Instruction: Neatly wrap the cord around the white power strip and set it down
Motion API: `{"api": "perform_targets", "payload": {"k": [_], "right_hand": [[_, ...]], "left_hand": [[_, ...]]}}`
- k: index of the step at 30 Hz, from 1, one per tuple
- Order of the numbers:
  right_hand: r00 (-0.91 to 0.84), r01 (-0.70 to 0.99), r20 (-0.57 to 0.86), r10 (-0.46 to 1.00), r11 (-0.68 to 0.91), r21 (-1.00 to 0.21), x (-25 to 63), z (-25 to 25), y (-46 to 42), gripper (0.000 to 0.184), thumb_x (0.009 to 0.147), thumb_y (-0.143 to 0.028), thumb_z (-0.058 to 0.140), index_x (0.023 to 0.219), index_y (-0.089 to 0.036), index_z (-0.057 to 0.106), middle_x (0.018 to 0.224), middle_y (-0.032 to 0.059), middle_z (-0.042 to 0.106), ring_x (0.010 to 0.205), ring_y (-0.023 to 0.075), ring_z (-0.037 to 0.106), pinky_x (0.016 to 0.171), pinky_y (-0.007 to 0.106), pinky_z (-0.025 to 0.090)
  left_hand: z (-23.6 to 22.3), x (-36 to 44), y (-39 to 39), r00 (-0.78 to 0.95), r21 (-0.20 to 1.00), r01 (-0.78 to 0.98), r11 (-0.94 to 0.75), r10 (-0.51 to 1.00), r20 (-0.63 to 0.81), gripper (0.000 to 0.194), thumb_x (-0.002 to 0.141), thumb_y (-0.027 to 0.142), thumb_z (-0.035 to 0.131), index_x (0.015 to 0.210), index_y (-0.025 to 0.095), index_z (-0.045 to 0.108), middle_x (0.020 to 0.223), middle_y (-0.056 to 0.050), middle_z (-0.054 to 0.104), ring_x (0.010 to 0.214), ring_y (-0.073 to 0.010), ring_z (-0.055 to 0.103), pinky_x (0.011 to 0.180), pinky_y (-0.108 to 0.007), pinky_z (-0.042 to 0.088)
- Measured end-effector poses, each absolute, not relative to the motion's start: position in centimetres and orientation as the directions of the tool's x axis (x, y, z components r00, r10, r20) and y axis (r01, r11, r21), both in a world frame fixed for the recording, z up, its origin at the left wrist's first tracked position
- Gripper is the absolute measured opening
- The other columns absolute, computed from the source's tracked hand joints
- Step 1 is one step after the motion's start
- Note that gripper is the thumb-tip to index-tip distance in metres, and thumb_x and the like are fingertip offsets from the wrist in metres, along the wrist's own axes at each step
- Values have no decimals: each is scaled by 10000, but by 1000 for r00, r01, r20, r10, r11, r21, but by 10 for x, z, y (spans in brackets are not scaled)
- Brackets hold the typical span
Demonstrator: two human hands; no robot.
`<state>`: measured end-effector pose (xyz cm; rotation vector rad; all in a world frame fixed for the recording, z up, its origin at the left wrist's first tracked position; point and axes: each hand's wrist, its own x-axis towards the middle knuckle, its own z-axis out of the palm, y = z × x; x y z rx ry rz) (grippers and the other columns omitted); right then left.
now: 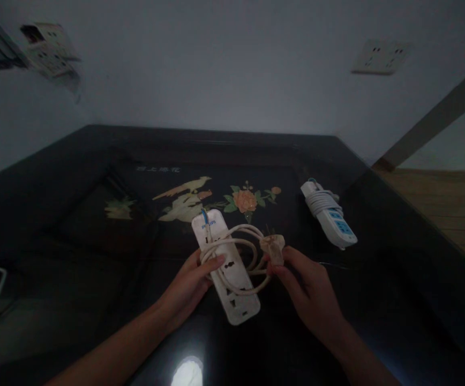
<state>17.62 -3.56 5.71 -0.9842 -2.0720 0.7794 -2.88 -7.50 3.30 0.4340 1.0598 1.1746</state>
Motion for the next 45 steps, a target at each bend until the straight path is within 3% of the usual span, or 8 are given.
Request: {"api": "perform_targets", "payload": {"k": [6,13,19,27,35,39,45], "right_hand": [[-583,353,357,730,623,-698,179,66,-32,215,943,-255,468,797,-167,600,746,46,584,766,173,520,641,262,452],[-703,318,349,620,713,-625,178,66,-32,146,912,-277,538,905,-171,638,824,52,643,819,188,503,688,307,467],[-726,382,303,618,728,-569,174,66,-38,142,882,-234,581,975,-169,666,885,61,679,825,201,510,680,320,480],[-700,483,251,669,702,-524,172,70,-43,61,870,-191,590,847,-171,643,758,33,644,737,200,470,627,318,414],[-638,517,304,708,686,-512,172,66,-46,119,891,-157,530,851,-136,640,708,46,624,714,194,468,618,313,398],[-589,537,376,716,693,-481,171,61,-47,122,888,-173,536,852,-131,645,701,56,631,712,198,488,601,307,411],[-536,537,437,722,691,-484,172,59,-46,166,895,-220,536,815,-130,650,681,62,630,646,180,521,548,287,423]], "left_hand": [[33,-30,-72,3,787,-510,347,916,-402,378,777,285,710,1101,113,620,1062,-137,696,932,-260,660,829,-348,512],[36,-31,-73,-33,810,-496,311,926,-376,407,790,328,694,1128,116,612,1063,-141,692,918,-258,659,752,-312,514],[36,-28,-74,-124,867,-424,260,932,-341,452,739,346,733,1116,128,611,1086,-120,690,999,-270,635,861,-342,483],[36,-24,-82,-254,953,-169,250,923,-287,449,697,378,725,1053,137,593,1079,-114,692,975,-268,637,845,-365,487],[44,-23,-84,-224,968,-42,248,942,-251,444,660,382,717,1012,150,578,1054,-119,697,962,-298,646,835,-404,507],[37,-24,-85,-176,960,-91,267,944,-279,524,652,399,744,1071,148,553,1099,-123,677,1006,-297,626,854,-390,497],[33,-26,-88,49,842,-406,357,928,-370,705,570,435,829,1155,151,556,1139,-150,657,1015,-316,618,847,-392,490]]}}
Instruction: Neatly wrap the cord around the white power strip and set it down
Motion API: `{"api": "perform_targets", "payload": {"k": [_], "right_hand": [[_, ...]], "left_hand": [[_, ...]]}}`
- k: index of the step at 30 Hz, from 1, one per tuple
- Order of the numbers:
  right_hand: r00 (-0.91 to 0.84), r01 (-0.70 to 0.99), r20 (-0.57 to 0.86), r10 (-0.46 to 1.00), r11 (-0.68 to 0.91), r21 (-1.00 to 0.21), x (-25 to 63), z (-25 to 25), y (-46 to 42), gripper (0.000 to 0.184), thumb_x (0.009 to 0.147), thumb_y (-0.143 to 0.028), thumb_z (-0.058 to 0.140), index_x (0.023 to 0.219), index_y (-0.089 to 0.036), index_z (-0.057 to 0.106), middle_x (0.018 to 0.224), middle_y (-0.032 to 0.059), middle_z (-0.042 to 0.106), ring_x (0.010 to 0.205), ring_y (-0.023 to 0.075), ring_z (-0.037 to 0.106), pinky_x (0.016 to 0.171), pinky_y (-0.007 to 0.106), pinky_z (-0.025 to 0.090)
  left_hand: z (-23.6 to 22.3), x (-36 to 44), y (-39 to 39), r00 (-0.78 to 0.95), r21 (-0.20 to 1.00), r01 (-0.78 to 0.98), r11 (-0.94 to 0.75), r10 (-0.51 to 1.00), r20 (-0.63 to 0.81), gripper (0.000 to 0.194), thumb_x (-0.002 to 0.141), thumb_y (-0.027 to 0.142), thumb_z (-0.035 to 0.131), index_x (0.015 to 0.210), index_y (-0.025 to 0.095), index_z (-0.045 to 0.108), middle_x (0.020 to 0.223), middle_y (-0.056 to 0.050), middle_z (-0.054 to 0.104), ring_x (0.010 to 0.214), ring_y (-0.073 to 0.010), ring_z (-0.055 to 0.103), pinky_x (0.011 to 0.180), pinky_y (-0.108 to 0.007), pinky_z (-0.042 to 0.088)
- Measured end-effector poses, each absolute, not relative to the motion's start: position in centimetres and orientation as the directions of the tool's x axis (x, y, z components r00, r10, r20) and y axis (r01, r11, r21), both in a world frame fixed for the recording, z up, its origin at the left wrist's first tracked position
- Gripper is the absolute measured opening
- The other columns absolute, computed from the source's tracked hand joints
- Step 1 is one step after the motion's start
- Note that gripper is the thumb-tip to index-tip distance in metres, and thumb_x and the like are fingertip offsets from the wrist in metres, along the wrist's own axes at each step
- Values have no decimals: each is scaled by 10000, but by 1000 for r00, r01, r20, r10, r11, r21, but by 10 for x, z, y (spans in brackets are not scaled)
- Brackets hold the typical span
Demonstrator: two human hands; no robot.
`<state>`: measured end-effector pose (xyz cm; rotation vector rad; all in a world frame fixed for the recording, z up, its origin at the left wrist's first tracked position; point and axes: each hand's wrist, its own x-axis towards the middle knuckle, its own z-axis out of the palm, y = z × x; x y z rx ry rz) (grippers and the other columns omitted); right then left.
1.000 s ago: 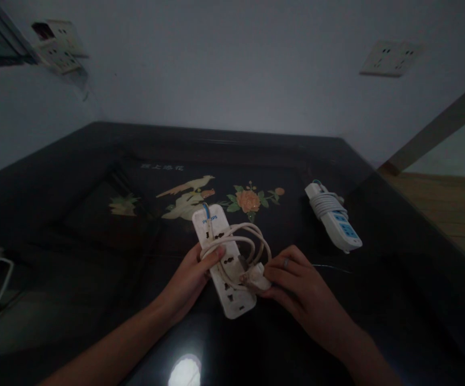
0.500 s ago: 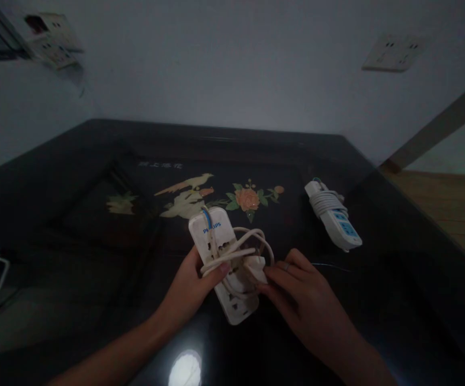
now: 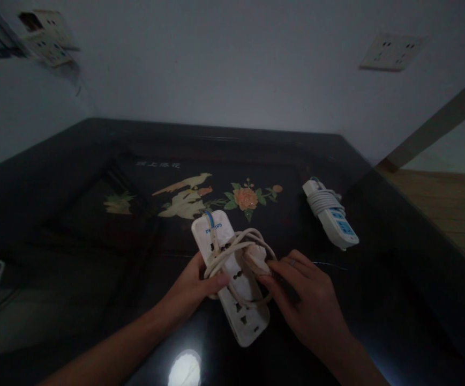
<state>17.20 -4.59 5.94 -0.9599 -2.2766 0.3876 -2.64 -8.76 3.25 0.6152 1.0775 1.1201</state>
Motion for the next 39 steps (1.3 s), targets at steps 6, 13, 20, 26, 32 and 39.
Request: {"api": "perform_targets", "payload": {"k": [6,13,20,26,32,39], "right_hand": [[-506,545,453,734,679,-491,170,60,-46,195,903,-254,523,817,-141,657,672,58,643,609,163,562,551,282,451],[-480,535,461,746,666,-521,168,63,-46,199,901,-246,525,825,-123,661,646,48,626,569,143,559,497,249,431],[-465,521,413,783,620,-587,170,67,-45,172,895,-239,537,842,-139,666,651,31,628,562,131,572,500,230,425],[-487,513,325,811,567,-645,173,64,-40,191,898,-268,540,812,-151,664,652,27,617,564,128,561,504,227,420],[-561,449,249,789,543,-709,175,69,-38,217,914,-295,515,803,-175,657,682,24,615,644,148,561,559,251,448],[-623,381,262,737,579,-721,179,74,-38,181,914,-254,521,815,-169,647,713,27,618,700,154,552,600,258,456]], "left_hand": [[28,-29,-88,205,722,-559,407,912,-355,649,656,463,778,1199,158,594,1116,-163,670,1052,-337,608,866,-412,488],[26,-29,-91,225,719,-567,402,915,-334,636,639,414,795,1201,179,613,1022,-126,711,971,-308,649,826,-373,512],[30,-34,-91,246,707,-546,449,893,-377,522,615,470,789,1048,195,688,1031,-105,717,942,-293,660,829,-366,520],[34,-33,-86,222,728,-532,433,901,-373,500,684,428,752,1108,178,660,1031,-119,711,935,-293,661,832,-375,511],[37,-29,-85,161,732,-563,383,920,-358,519,674,430,753,1119,181,656,1081,-127,701,991,-318,642,875,-414,494],[34,-30,-90,126,751,-544,375,921,-369,586,632,476,771,1137,202,653,1112,-117,690,1010,-329,633,829,-392,523]]}}
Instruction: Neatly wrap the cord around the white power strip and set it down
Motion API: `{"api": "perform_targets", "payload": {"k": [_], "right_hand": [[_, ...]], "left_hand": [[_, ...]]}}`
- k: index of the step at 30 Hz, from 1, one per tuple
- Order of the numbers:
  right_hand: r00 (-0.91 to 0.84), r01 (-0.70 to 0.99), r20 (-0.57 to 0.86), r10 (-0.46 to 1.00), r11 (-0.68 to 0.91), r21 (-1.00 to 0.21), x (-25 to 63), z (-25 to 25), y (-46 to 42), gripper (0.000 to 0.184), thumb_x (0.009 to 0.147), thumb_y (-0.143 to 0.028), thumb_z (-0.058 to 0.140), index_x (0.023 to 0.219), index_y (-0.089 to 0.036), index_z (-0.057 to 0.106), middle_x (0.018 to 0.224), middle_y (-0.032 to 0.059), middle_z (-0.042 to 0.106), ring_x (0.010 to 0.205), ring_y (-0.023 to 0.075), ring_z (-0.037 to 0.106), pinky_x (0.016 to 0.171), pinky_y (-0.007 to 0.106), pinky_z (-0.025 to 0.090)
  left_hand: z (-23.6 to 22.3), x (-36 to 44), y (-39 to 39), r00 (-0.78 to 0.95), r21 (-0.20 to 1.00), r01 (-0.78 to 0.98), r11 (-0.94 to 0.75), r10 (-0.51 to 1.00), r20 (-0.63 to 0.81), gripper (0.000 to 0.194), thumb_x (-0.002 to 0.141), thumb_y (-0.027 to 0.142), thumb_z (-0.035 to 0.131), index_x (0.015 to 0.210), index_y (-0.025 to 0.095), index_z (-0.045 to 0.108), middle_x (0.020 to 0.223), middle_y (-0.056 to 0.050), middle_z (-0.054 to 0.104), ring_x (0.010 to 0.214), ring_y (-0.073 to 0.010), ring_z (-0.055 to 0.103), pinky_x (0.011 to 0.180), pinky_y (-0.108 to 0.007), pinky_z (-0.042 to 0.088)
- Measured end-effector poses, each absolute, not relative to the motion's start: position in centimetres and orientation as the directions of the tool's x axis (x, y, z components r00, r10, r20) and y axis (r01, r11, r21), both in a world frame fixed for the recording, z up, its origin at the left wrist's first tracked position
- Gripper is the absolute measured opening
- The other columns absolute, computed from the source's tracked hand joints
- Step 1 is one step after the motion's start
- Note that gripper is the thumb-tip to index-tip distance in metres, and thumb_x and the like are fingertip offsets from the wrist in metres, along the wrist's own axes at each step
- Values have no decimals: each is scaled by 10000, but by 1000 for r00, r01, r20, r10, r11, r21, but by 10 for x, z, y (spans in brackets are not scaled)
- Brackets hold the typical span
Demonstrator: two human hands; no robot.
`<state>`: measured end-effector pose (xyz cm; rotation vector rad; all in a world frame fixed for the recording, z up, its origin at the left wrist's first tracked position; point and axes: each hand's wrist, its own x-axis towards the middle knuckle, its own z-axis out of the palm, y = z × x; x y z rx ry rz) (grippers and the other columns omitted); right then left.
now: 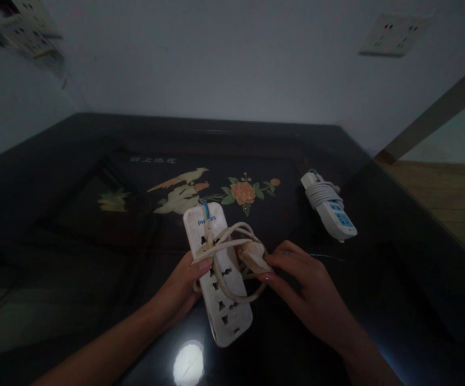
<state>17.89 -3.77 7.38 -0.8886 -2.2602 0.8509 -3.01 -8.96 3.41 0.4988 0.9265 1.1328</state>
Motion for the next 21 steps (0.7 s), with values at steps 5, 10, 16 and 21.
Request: {"api": "perform_targets", "payload": {"k": [5,10,16,21], "right_hand": [[-651,360,263,712,596,-718,182,77,-37,235,928,-300,504,798,-172,653,729,31,614,698,146,554,581,248,451],[-702,335,250,667,619,-711,186,77,-34,270,943,-334,477,813,-177,654,756,39,625,720,147,560,591,250,454],[-710,285,263,654,608,-741,188,76,-31,260,942,-354,476,873,-174,651,785,48,628,743,153,567,622,257,458],[-688,250,234,687,527,-812,188,75,-34,262,931,-380,491,881,-181,653,773,30,602,724,144,563,615,252,450]], "left_hand": [[37,-28,-88,149,745,-556,368,926,-346,604,655,476,745,1179,197,633,1131,-120,683,1033,-342,622,852,-415,514],[40,-26,-86,169,733,-570,371,926,-337,619,671,457,722,1210,176,606,1153,-132,674,1059,-352,610,875,-438,501],[38,-25,-85,166,695,-615,371,923,-347,499,681,449,721,1097,178,672,1056,-108,715,986,-322,650,836,-402,525],[38,-25,-85,199,653,-637,410,906,-375,490,655,463,748,1059,191,695,1000,-92,734,943,-292,671,817,-366,536]]}}
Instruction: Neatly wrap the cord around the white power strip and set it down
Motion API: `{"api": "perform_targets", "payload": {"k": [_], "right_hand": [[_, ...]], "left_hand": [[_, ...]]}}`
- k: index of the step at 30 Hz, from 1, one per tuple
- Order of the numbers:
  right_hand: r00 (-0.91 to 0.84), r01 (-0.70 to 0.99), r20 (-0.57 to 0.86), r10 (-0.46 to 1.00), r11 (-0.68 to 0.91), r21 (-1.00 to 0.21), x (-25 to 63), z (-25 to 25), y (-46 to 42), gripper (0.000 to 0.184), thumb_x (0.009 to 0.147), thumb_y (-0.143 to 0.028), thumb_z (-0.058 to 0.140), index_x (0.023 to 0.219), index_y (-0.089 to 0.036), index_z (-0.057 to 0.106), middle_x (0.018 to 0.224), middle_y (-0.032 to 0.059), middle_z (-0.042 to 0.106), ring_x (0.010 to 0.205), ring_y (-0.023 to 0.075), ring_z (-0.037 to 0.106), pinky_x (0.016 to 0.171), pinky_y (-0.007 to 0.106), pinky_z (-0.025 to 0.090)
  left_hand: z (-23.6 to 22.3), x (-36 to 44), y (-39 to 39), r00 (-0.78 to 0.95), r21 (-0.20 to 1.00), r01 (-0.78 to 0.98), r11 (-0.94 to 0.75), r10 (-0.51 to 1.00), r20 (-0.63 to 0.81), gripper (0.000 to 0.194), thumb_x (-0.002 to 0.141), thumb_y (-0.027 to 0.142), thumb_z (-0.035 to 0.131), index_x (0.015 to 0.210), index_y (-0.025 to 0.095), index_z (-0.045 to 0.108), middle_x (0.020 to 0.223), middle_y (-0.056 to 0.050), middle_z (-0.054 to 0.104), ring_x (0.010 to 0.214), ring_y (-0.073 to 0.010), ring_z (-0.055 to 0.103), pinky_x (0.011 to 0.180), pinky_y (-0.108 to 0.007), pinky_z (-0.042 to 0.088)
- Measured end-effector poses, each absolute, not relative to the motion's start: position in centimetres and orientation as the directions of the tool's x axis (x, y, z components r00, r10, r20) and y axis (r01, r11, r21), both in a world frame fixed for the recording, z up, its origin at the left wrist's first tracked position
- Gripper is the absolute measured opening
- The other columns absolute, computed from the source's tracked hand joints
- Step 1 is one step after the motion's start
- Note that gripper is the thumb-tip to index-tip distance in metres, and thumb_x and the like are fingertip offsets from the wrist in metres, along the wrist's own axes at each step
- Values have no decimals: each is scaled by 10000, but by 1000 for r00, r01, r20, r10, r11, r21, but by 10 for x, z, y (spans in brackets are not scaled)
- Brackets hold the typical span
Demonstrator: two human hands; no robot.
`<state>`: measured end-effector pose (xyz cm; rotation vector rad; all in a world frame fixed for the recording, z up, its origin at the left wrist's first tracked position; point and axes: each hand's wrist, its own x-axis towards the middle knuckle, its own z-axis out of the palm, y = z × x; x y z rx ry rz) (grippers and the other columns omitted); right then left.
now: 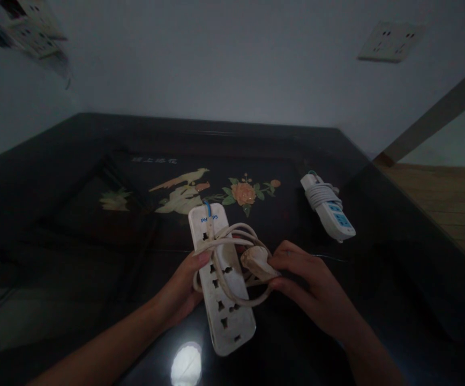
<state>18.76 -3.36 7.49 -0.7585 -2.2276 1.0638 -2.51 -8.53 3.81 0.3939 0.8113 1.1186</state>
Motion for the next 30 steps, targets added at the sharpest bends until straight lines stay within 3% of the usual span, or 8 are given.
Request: {"api": "perform_targets", "payload": {"k": [5,13,16,20,23,26,30], "right_hand": [[-638,212,259,725,489,-846,181,74,-38,294,811,-459,642,734,-179,594,681,-12,536,637,126,512,537,227,395],[-649,142,235,724,418,-897,179,73,-40,91,870,-272,599,830,-191,580,817,11,591,748,130,575,641,236,450],[-682,115,224,697,404,-907,180,74,-40,85,870,-271,599,839,-197,571,1005,52,631,933,165,596,788,290,475],[-734,160,177,656,420,-893,184,77,-39,58,887,-260,576,872,-204,582,1315,67,537,1196,191,506,979,334,409],[-728,257,151,669,471,-844,186,78,-40,89,905,-272,547,906,-199,597,1095,53,648,999,160,605,834,263,472],[-724,357,136,676,536,-765,183,76,-43,156,927,-287,505,862,-181,598,833,24,655,782,149,602,691,254,456],[-715,470,98,692,580,-665,176,72,-47,173,936,-256,478,841,-172,596,782,25,627,735,163,565,673,288,415]], "left_hand": [[38,-26,-89,216,658,-622,424,901,-376,518,626,472,783,1061,203,699,1003,-83,733,945,-273,672,851,-353,523],[31,-29,-91,204,651,-651,391,916,-346,560,631,580,745,1041,202,702,991,-82,735,965,-278,664,865,-352,505],[32,-28,-89,166,643,-661,387,911,-378,550,619,562,761,1027,197,708,998,-77,737,966,-279,662,877,-365,499],[32,-27,-85,109,631,-666,398,888,-446,517,650,578,726,994,192,726,964,-73,745,957,-273,664,861,-359,509],[31,-28,-85,114,697,-623,354,923,-367,537,637,574,738,1018,196,719,987,-86,736,978,-301,654,855,-389,515],[29,-27,-87,116,784,-566,255,966,-230,599,651,561,736,1122,197,673,1089,-105,701,1068,-328,611,921,-425,481],[27,-24,-89,124,844,-510,165,985,-118,699,689,568,701,1265,191,577,1196,-128,648,1163,-352,542,980,-460,435]]}}
